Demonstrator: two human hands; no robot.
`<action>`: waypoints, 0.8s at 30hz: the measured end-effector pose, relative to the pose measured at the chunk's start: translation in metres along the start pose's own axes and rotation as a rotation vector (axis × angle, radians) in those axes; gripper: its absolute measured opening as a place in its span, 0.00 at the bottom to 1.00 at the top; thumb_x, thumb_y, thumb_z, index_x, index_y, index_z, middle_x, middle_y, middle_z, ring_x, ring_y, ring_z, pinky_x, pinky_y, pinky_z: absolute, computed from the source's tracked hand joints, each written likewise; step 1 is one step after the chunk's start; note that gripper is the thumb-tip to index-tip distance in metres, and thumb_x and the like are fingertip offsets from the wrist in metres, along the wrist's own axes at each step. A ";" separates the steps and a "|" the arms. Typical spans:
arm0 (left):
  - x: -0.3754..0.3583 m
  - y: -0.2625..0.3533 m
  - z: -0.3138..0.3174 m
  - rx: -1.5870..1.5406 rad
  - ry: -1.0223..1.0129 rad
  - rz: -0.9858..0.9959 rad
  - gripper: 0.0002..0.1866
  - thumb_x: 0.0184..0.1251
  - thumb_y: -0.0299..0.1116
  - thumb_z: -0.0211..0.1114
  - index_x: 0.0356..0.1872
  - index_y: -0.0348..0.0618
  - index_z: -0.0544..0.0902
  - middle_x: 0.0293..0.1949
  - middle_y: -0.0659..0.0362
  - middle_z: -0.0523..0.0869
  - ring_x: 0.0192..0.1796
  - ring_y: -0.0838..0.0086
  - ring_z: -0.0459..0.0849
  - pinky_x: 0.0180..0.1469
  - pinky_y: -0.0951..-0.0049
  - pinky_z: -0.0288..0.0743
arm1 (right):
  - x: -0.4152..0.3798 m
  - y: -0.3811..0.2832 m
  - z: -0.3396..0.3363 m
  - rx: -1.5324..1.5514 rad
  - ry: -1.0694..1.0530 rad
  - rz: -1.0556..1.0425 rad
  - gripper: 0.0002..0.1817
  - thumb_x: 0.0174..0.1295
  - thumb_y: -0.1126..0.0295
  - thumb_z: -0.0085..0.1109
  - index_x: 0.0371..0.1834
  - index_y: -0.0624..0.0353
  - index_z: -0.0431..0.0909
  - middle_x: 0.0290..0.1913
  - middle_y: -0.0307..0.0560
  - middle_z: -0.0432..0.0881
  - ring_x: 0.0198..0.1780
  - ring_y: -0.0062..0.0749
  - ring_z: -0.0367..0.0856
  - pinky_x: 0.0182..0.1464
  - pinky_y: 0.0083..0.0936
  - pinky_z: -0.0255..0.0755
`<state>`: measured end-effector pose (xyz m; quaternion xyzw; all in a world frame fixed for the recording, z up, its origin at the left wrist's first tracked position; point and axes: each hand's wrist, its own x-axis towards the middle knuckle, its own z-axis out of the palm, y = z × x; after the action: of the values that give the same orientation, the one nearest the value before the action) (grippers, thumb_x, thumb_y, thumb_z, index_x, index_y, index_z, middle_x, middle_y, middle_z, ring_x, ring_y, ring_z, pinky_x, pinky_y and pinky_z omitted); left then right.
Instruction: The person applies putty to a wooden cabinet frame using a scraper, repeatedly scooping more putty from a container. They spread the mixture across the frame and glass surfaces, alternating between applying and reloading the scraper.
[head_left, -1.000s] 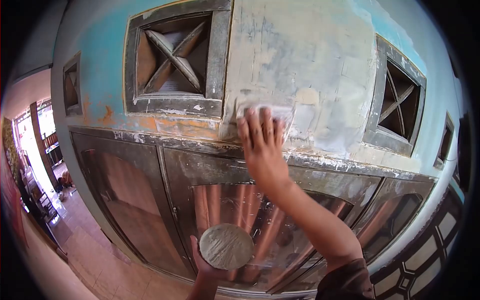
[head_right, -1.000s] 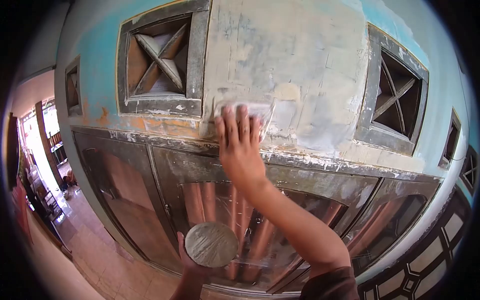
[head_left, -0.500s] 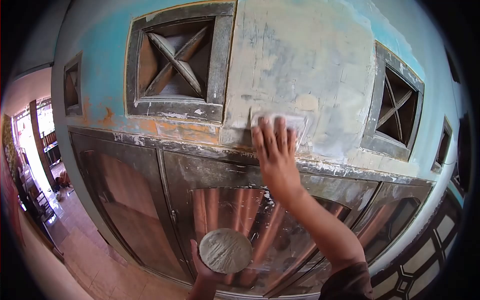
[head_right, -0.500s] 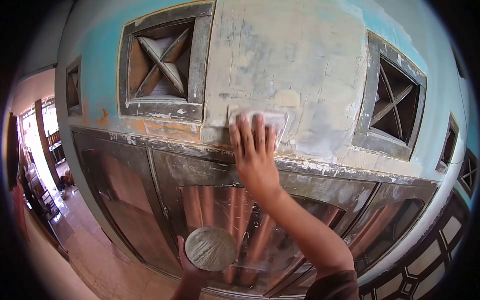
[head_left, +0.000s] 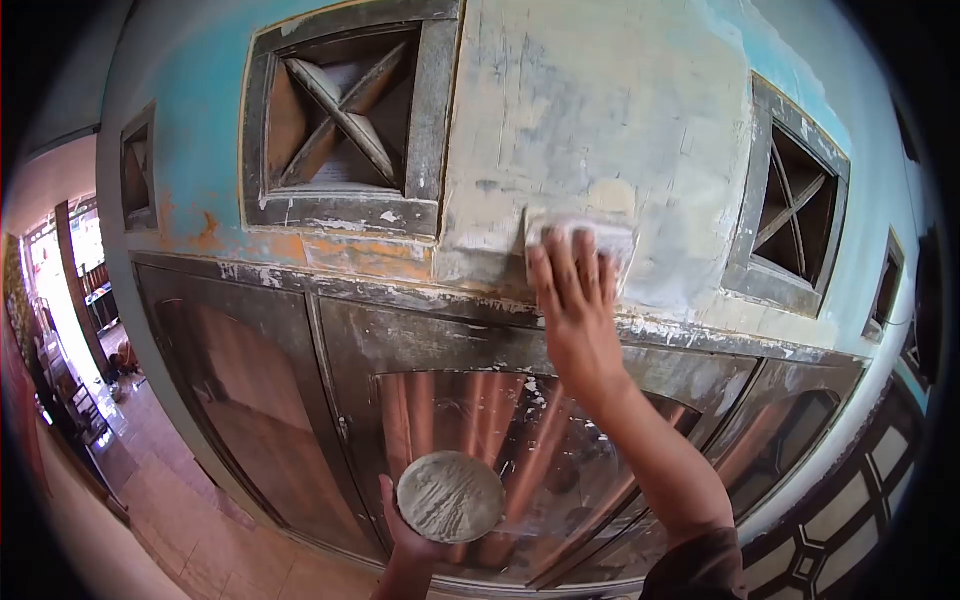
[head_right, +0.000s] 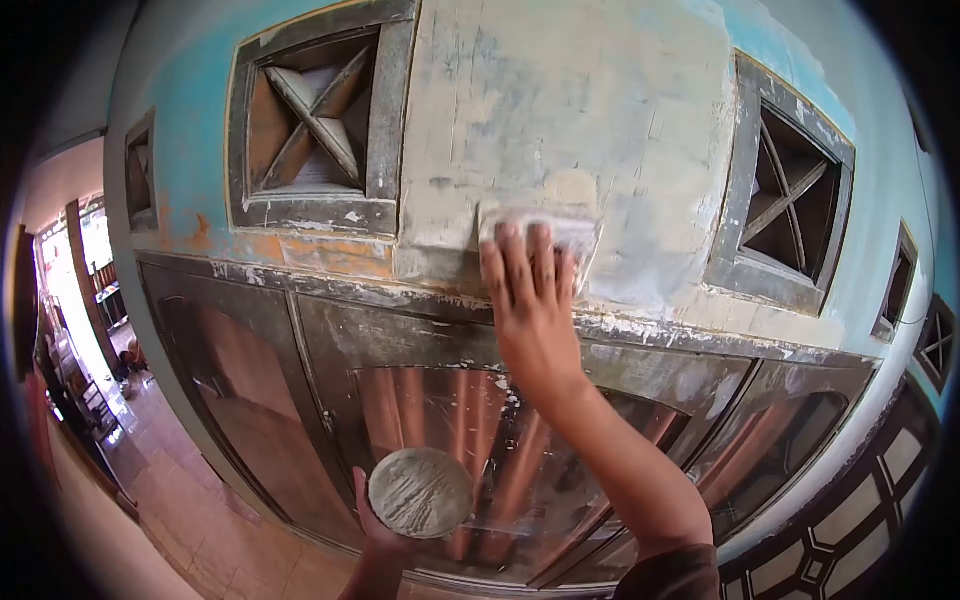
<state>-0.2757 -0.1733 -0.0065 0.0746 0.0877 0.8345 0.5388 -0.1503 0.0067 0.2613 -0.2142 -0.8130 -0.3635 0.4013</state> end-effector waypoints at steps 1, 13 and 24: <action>0.001 0.003 -0.002 -0.066 -0.065 -0.053 0.50 0.69 0.78 0.41 0.70 0.38 0.73 0.68 0.42 0.78 0.68 0.42 0.76 0.69 0.36 0.69 | -0.014 -0.006 0.004 -0.007 -0.013 -0.020 0.43 0.59 0.81 0.54 0.81 0.64 0.54 0.83 0.62 0.51 0.83 0.67 0.45 0.79 0.66 0.44; 0.008 -0.003 -0.006 -0.128 -0.096 -0.078 0.50 0.71 0.77 0.40 0.70 0.37 0.74 0.68 0.42 0.78 0.68 0.42 0.77 0.68 0.35 0.70 | 0.005 0.022 -0.032 0.099 0.123 0.030 0.41 0.58 0.85 0.49 0.81 0.58 0.60 0.81 0.52 0.61 0.83 0.56 0.52 0.81 0.60 0.45; 0.001 0.000 -0.002 -0.259 -0.281 -0.182 0.50 0.73 0.76 0.37 0.72 0.36 0.71 0.70 0.39 0.75 0.70 0.40 0.74 0.72 0.36 0.66 | -0.129 -0.027 -0.050 0.479 -0.034 -0.019 0.32 0.63 0.82 0.57 0.74 0.65 0.68 0.70 0.56 0.77 0.73 0.50 0.73 0.76 0.45 0.62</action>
<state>-0.2760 -0.1722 -0.0081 0.1123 -0.0900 0.7681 0.6239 -0.0675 -0.0560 0.1663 -0.1113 -0.8847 -0.1602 0.4234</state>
